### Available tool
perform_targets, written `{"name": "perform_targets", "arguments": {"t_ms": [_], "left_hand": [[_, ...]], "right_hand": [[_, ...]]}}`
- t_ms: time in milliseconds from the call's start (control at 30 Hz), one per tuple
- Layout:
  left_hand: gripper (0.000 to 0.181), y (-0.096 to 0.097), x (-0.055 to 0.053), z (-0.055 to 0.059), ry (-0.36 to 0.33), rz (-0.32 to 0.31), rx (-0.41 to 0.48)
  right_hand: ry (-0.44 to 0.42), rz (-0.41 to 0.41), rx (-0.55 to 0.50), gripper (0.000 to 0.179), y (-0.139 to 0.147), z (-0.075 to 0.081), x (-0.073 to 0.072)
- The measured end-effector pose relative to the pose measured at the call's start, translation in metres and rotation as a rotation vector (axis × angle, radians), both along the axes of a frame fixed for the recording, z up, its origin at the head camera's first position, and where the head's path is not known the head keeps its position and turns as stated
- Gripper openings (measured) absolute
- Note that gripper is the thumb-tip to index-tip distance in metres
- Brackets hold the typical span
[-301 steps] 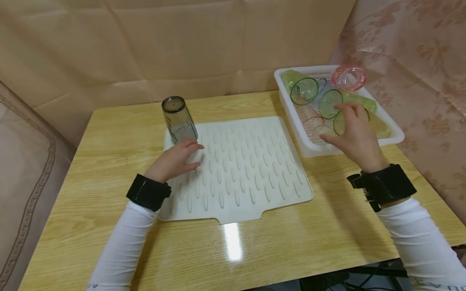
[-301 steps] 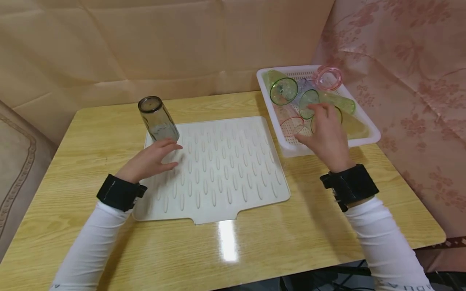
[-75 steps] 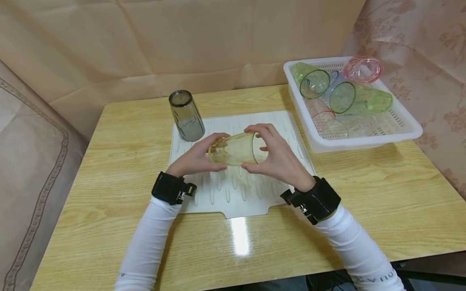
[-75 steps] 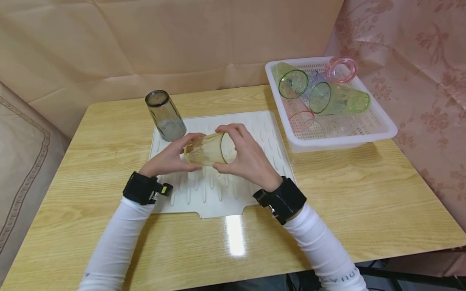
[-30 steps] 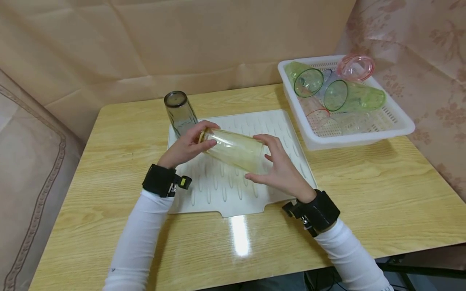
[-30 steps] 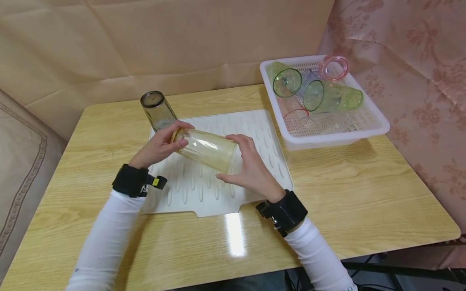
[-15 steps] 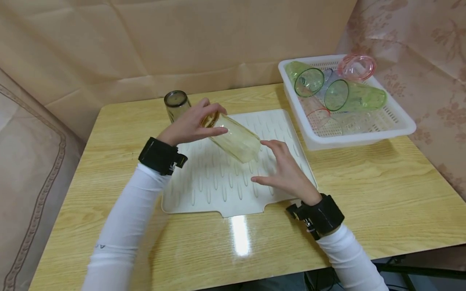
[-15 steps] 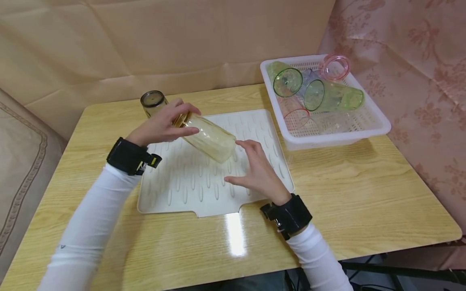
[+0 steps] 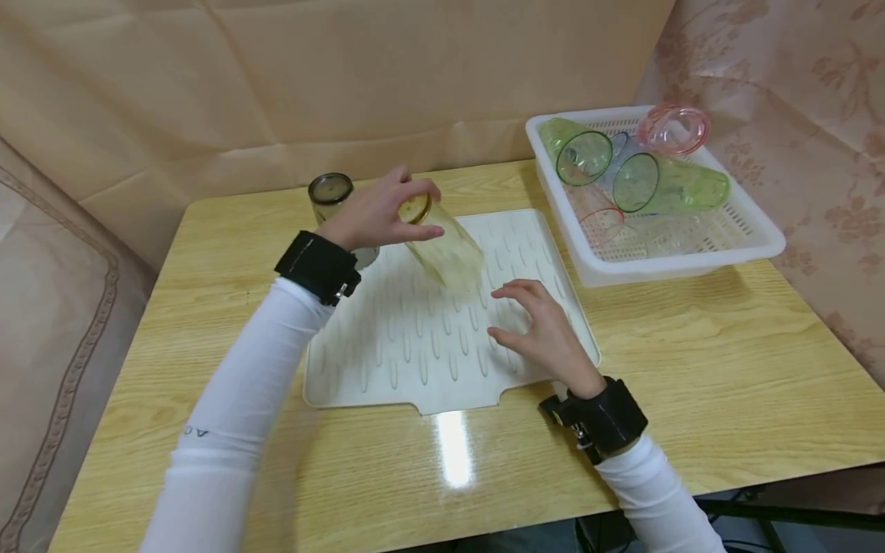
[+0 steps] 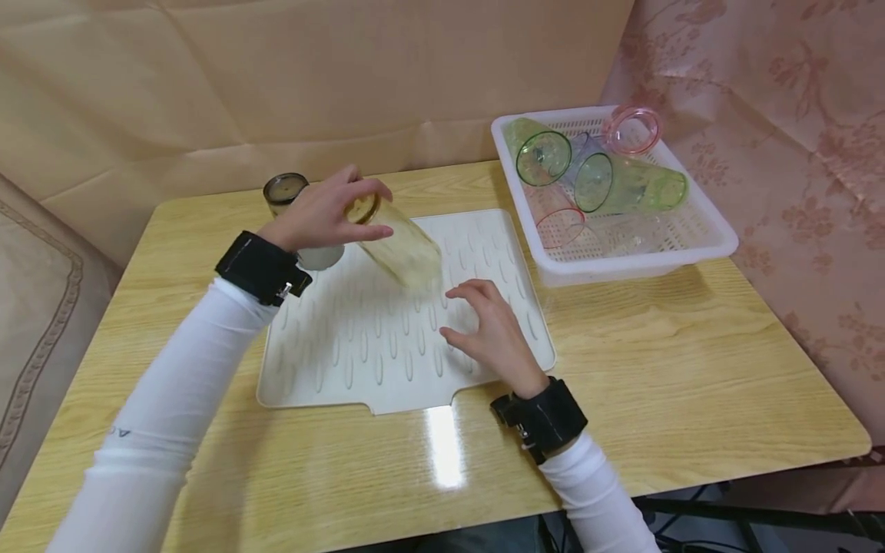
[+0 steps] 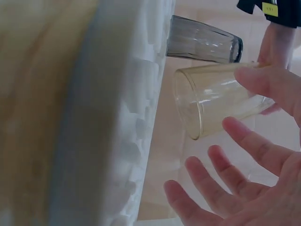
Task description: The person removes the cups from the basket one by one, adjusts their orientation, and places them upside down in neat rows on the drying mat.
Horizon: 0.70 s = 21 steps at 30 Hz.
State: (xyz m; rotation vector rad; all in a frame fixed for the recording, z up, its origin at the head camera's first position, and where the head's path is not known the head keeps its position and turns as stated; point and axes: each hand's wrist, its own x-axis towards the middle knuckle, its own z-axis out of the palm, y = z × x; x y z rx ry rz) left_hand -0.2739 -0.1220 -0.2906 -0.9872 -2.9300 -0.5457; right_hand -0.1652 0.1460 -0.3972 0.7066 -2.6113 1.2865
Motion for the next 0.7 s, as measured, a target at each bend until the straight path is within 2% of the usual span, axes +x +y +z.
{"name": "perform_targets", "arguments": {"t_ms": [300,533,700], "left_hand": [[0.052,0.009,-0.019,0.009,0.041,0.043,-0.112],[0.057,0.009,-0.031,0.006,0.026,0.079,-0.184],[0.055,0.009,-0.040,0.002,0.045,0.092,-0.200]], "right_hand": [[0.031,-0.042,-0.060,0.041,0.003,-0.004,0.003],[0.020,-0.048,-0.079,0.040,0.006,-0.006,0.002],[0.000,-0.047,-0.092,0.040,0.005,-0.006,0.003]]}}
